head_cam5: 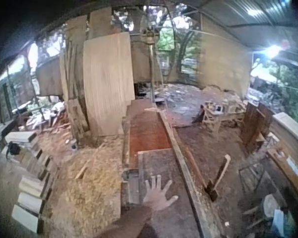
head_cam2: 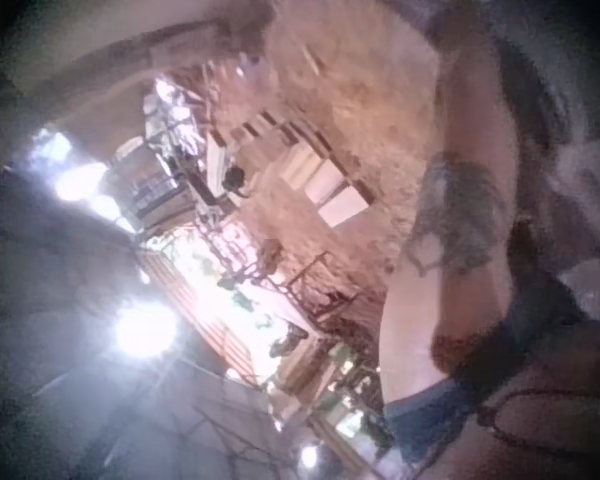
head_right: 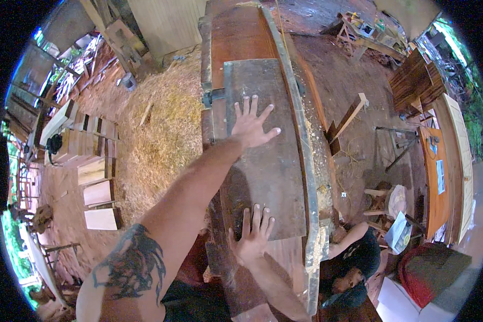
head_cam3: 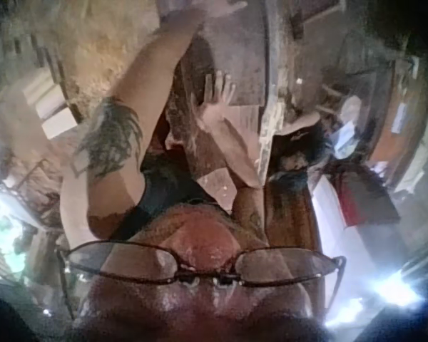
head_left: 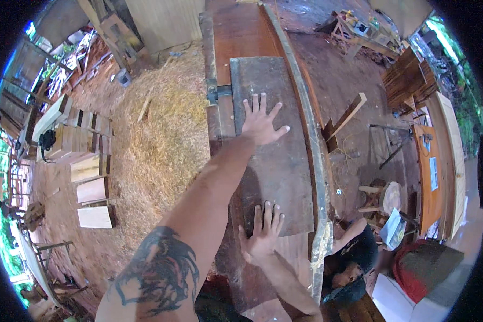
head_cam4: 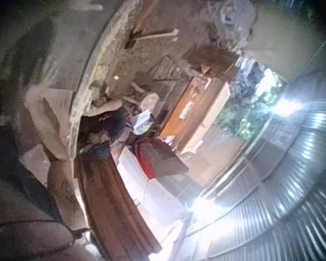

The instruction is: The person planes wooden boards by running them across a jointer machine, places a planed board onto a pile on the ground, and feeds additional wooden boards across the machine.

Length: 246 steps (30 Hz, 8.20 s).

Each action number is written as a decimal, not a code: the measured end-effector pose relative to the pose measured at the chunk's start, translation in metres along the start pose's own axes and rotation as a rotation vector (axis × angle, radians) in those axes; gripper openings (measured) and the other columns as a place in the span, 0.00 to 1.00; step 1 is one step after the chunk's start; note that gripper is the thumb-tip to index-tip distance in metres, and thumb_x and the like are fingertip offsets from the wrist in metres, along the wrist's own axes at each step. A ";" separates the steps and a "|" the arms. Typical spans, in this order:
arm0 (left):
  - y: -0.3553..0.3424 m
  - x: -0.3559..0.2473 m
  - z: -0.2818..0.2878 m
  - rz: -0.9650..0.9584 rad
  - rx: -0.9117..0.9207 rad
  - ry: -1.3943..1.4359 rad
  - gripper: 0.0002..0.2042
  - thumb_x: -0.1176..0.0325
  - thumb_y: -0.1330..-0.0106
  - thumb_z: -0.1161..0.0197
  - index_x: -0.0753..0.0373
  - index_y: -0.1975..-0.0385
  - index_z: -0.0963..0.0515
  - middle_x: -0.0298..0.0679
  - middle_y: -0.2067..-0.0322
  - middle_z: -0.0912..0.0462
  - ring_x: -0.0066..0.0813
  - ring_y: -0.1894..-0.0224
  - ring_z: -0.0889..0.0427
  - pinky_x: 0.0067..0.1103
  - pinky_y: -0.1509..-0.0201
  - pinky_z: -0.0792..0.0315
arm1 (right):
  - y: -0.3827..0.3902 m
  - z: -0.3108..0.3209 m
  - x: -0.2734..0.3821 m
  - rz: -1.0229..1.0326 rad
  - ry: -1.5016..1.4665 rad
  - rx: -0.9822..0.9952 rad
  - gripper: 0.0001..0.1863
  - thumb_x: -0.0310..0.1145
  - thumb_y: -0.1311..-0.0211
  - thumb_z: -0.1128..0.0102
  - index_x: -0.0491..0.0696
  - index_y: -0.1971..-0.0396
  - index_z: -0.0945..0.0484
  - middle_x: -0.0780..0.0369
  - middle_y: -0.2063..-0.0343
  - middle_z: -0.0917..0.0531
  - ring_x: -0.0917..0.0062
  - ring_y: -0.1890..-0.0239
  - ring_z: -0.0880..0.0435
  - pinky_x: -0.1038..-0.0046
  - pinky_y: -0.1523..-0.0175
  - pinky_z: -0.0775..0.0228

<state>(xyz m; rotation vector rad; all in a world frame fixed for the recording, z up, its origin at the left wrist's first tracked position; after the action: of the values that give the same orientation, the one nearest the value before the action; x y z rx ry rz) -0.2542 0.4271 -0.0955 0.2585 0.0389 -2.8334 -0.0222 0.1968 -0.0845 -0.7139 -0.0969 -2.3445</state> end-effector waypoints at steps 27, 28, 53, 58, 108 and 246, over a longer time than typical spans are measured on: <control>-0.023 0.218 0.038 0.302 -0.688 0.952 0.22 0.57 0.32 0.37 0.62 0.42 0.23 0.52 0.44 0.21 0.49 0.38 0.24 0.36 0.31 0.33 | -0.190 -0.060 0.020 -0.024 0.289 -0.189 0.31 0.53 0.37 0.38 0.51 0.39 0.20 0.52 0.34 0.25 0.47 0.31 0.32 0.41 0.29 0.48; 0.010 0.236 0.029 0.397 -0.699 0.854 0.20 0.60 0.29 0.40 0.65 0.42 0.23 0.52 0.45 0.21 0.48 0.38 0.24 0.36 0.31 0.33 | -0.199 -0.060 0.020 -0.029 0.301 -0.194 0.30 0.53 0.38 0.37 0.51 0.40 0.20 0.52 0.34 0.25 0.47 0.31 0.32 0.41 0.29 0.47; 0.182 0.166 -0.109 0.876 -0.090 0.980 0.34 0.45 0.23 0.57 0.71 0.31 0.40 0.63 0.42 0.30 0.62 0.39 0.31 0.44 0.32 0.38 | -0.472 -0.124 0.027 0.015 0.335 -0.312 0.31 0.56 0.39 0.38 0.54 0.40 0.19 0.56 0.35 0.23 0.53 0.31 0.32 0.42 0.29 0.47; 0.182 0.164 -0.108 0.852 -0.108 1.019 0.36 0.42 0.22 0.60 0.72 0.31 0.39 0.63 0.41 0.29 0.61 0.37 0.31 0.43 0.31 0.39 | -0.498 -0.130 0.030 0.029 0.343 -0.300 0.32 0.57 0.39 0.40 0.55 0.39 0.19 0.57 0.34 0.24 0.55 0.30 0.32 0.44 0.29 0.46; 0.185 0.170 -0.114 0.838 -0.001 1.019 0.35 0.48 0.25 0.50 0.74 0.31 0.41 0.69 0.37 0.36 0.67 0.35 0.36 0.48 0.29 0.40 | -0.666 -0.268 0.249 -0.253 0.815 0.267 0.63 0.54 0.43 0.29 0.42 0.23 0.64 0.38 0.25 0.54 0.21 0.33 0.44 0.26 0.40 0.36; 0.145 -0.097 -0.009 -0.036 0.098 -0.109 0.45 0.30 0.35 0.47 0.45 0.22 0.50 0.60 0.23 0.62 0.71 0.23 0.66 0.65 0.26 0.71 | 0.262 0.053 -0.096 -1.141 -0.541 0.108 0.19 0.40 0.35 0.35 0.36 0.73 0.21 0.48 0.78 0.15 0.57 0.73 0.13 0.57 0.64 0.23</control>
<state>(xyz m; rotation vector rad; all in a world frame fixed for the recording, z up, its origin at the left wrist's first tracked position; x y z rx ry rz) -0.1188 0.3170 -0.0870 0.1246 -0.1194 -2.8840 0.2275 0.0649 -0.1204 -1.4921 -1.1126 -3.0237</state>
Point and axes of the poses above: each hand's wrist, its own y-axis away from the middle knuckle, its own z-axis out of the back of the hand, x = y × z, the point moved 6 cm from there along -y, towards the middle knuckle
